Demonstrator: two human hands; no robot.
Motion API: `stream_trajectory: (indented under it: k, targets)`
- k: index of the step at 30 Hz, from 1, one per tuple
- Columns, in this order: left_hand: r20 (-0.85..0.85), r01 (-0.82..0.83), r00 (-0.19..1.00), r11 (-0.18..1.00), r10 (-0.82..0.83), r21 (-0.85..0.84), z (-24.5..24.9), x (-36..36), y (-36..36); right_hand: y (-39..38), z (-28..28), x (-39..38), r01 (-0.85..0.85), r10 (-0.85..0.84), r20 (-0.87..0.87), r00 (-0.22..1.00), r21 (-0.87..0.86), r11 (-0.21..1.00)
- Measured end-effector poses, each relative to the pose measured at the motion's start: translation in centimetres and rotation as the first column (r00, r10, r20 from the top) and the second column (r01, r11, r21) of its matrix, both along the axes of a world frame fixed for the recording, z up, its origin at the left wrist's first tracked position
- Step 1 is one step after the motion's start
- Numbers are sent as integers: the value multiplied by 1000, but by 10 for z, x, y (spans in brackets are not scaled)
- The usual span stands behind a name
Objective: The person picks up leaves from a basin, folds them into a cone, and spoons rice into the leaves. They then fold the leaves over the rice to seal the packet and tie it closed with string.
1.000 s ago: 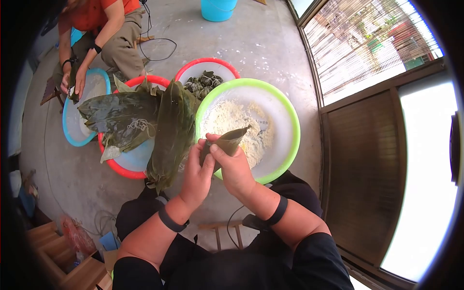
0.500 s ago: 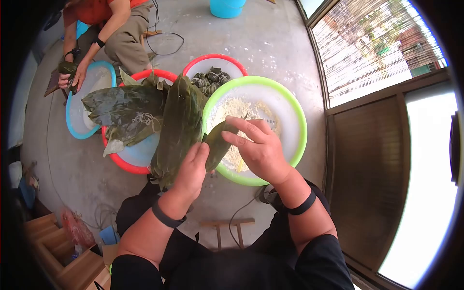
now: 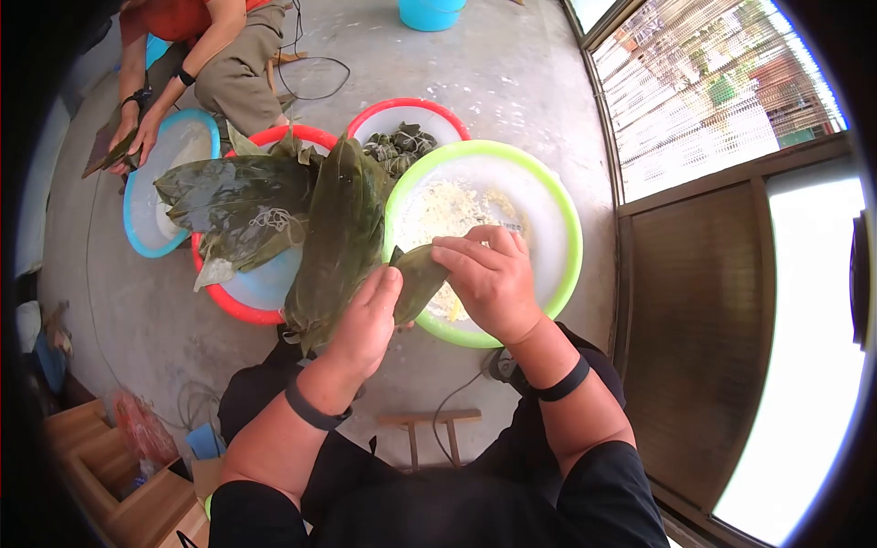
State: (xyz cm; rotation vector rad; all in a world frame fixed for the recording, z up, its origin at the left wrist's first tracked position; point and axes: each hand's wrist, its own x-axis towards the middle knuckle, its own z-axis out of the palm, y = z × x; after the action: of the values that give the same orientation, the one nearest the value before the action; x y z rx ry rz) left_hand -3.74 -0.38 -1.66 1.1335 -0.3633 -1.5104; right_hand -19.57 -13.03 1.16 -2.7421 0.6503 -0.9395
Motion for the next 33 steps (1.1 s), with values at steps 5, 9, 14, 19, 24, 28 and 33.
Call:
stream_trajectory:
  k: [5,9,14,19,24,28,33]
  targets:
    - [13,-73,997,997,73,14,5,1,0,-1,0,4,-15,13,17,1000,132,991]
    - [37,-129,991,990,132,-60,-4,2,1,16,-18,11,45,-106,66,992,601,798]
    - [113,-188,974,980,195,-70,-19,4,0,29,-30,25,-9,-117,140,983,678,735]
    - [148,-158,975,986,163,-46,-23,6,2,26,-23,20,-34,-102,124,987,782,622]
    - [190,-133,972,990,139,-42,-24,5,3,27,-21,21,-43,-106,112,988,861,506]
    - [182,-129,973,989,140,-69,-21,4,3,27,-27,19,-137,-86,187,979,904,405]
    - [453,-75,883,989,126,-128,-11,3,3,20,-16,14,-176,53,170,984,893,414]
